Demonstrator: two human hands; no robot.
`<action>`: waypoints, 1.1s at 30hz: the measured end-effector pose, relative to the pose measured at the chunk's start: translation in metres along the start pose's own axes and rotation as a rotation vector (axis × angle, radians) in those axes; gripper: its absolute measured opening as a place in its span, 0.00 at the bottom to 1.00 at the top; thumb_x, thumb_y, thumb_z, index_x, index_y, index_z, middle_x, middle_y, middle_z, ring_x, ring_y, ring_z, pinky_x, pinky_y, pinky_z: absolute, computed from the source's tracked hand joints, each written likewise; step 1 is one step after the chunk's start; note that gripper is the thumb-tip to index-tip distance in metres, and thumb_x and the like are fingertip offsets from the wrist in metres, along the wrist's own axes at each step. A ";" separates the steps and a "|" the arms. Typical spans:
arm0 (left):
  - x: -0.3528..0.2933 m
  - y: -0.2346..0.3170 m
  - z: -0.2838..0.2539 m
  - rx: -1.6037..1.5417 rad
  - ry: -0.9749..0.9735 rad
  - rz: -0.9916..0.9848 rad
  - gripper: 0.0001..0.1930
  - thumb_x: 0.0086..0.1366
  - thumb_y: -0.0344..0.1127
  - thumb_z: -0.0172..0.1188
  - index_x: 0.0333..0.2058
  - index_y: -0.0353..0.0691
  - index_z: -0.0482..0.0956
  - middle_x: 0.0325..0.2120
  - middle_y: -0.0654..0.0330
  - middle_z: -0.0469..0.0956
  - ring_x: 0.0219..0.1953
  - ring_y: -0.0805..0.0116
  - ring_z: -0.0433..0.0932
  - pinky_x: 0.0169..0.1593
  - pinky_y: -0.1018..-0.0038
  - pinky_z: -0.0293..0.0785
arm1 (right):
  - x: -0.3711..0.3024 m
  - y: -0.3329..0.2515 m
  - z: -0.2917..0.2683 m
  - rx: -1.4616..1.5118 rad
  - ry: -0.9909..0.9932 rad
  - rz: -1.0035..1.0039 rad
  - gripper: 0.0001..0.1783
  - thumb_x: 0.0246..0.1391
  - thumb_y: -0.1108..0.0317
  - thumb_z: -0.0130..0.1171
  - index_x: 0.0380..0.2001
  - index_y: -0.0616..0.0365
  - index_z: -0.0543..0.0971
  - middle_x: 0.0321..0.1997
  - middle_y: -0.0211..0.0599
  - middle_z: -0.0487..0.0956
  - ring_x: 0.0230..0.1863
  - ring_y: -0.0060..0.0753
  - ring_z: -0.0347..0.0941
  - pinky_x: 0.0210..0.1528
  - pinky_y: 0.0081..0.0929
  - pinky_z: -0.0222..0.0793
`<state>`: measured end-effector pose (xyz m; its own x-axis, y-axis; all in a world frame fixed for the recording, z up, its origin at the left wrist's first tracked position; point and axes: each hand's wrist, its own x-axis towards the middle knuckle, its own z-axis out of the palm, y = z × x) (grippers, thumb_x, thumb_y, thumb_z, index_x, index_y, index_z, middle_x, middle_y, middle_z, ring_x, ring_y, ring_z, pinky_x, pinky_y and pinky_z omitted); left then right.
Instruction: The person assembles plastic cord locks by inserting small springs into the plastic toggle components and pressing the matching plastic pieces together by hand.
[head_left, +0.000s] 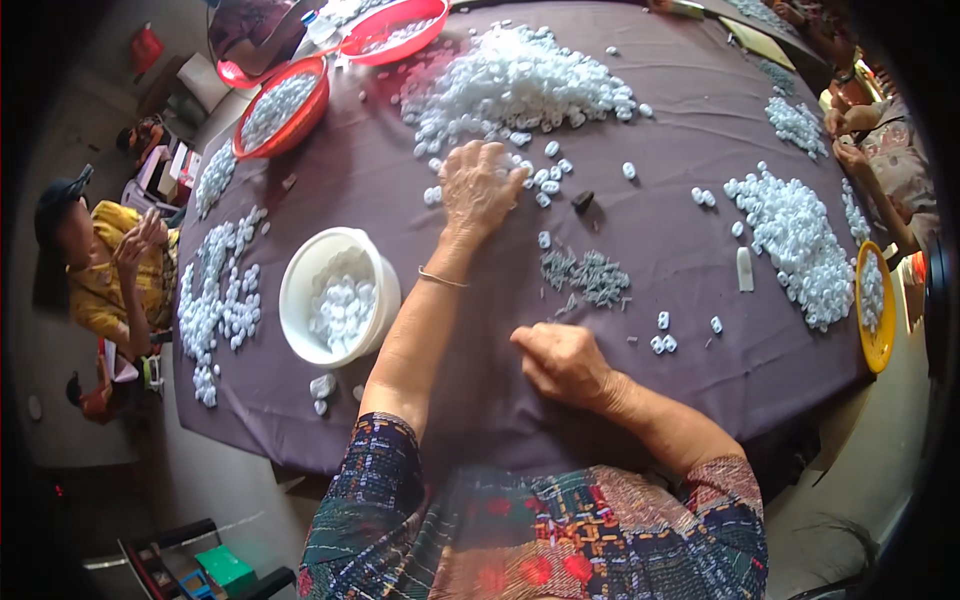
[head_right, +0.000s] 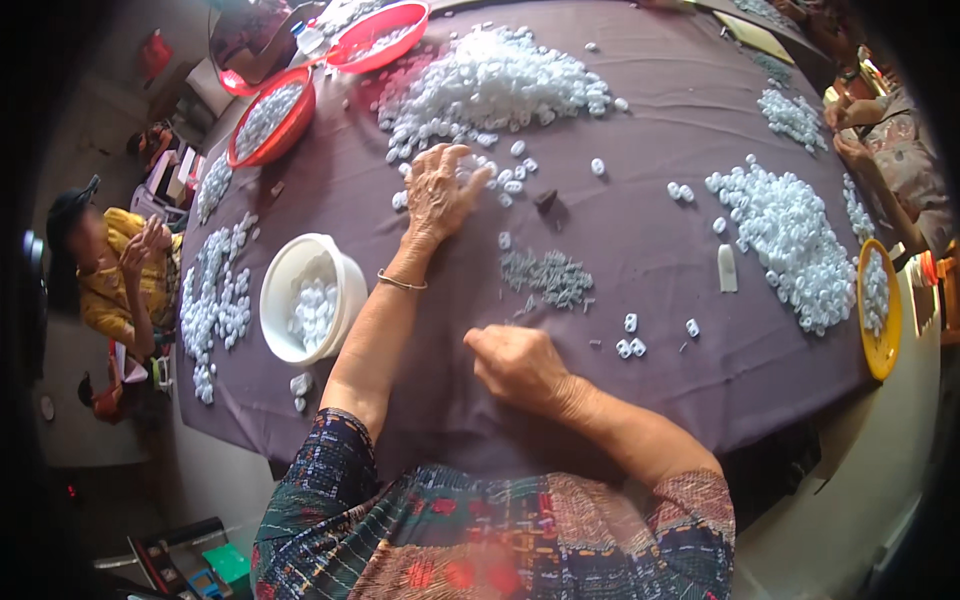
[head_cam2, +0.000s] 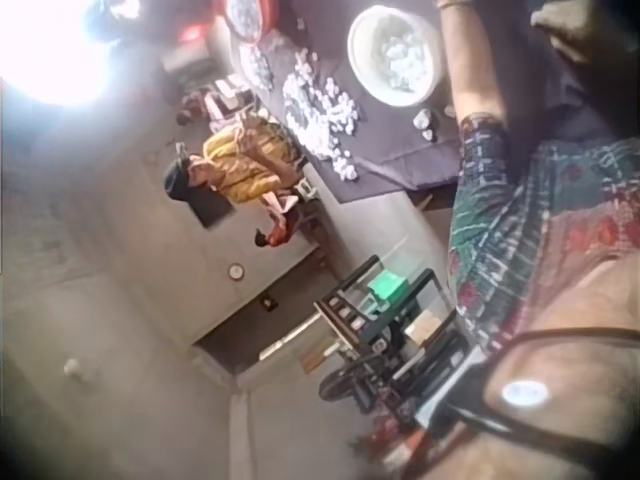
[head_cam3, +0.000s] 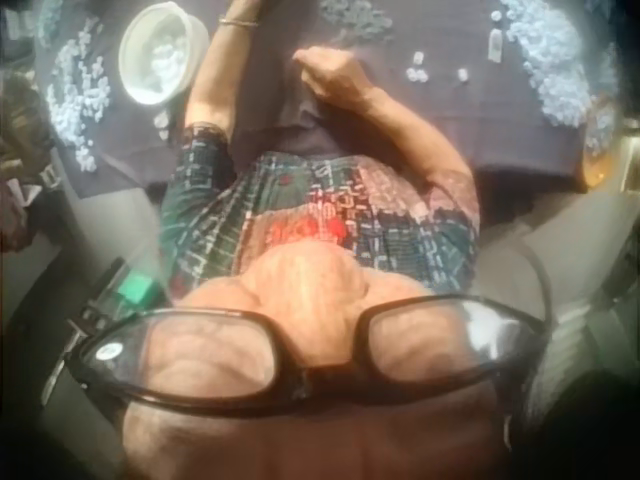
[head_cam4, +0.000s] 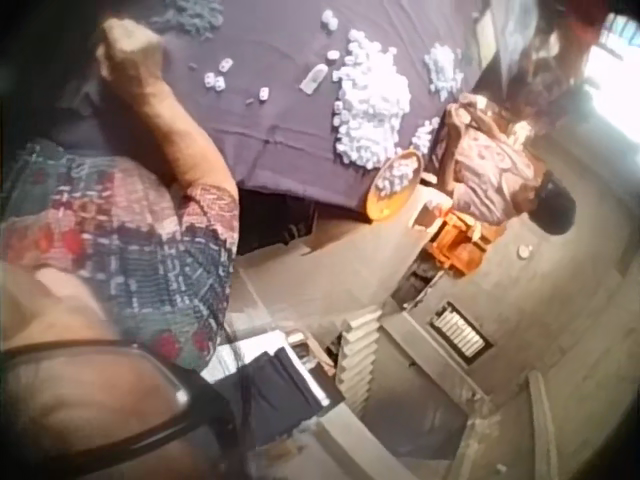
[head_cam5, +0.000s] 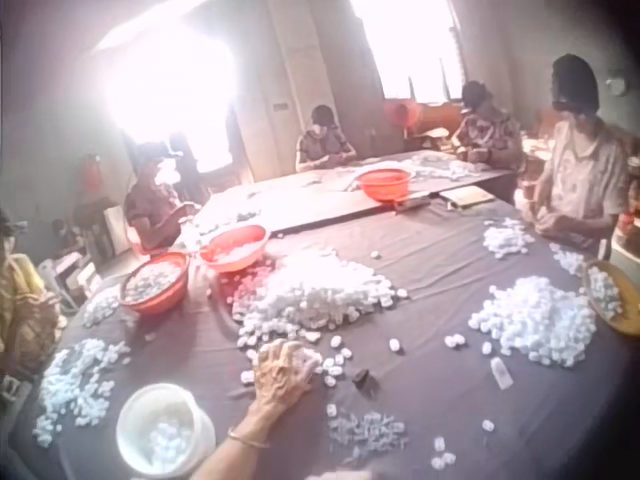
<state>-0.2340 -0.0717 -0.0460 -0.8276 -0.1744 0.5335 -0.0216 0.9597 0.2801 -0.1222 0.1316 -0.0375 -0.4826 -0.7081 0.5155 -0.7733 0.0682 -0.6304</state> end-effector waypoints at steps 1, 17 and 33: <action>-0.008 0.002 -0.005 -0.025 -0.024 0.014 0.21 0.52 0.48 0.60 0.42 0.46 0.73 0.44 0.57 0.71 0.51 0.55 0.65 0.54 0.61 0.58 | 0.001 0.000 0.000 -0.011 -0.005 -0.008 0.11 0.38 0.76 0.55 0.30 0.61 0.70 0.20 0.38 0.69 0.24 0.40 0.71 0.26 0.32 0.69; -0.164 0.048 -0.114 -0.068 -0.448 0.168 0.38 0.55 0.48 0.59 0.60 0.38 0.54 0.61 0.52 0.53 0.65 0.52 0.48 0.64 0.55 0.42 | 0.000 0.000 0.000 0.233 0.362 0.126 0.09 0.47 0.82 0.51 0.34 0.66 0.75 0.24 0.36 0.76 0.23 0.21 0.71 0.26 0.18 0.68; -0.197 0.039 -0.148 -0.180 -0.293 0.103 0.26 0.45 0.31 0.66 0.46 0.42 0.72 0.50 0.55 0.66 0.52 0.52 0.63 0.55 0.61 0.60 | 0.003 -0.009 0.001 -0.204 -0.001 -0.151 0.13 0.36 0.77 0.59 0.32 0.60 0.75 0.31 0.36 0.72 0.31 0.38 0.71 0.33 0.31 0.70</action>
<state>0.0106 -0.0326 -0.0220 -0.9466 0.0174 0.3218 0.1482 0.9103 0.3865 -0.1162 0.1276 -0.0309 -0.3553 -0.7219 0.5938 -0.9035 0.1023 -0.4162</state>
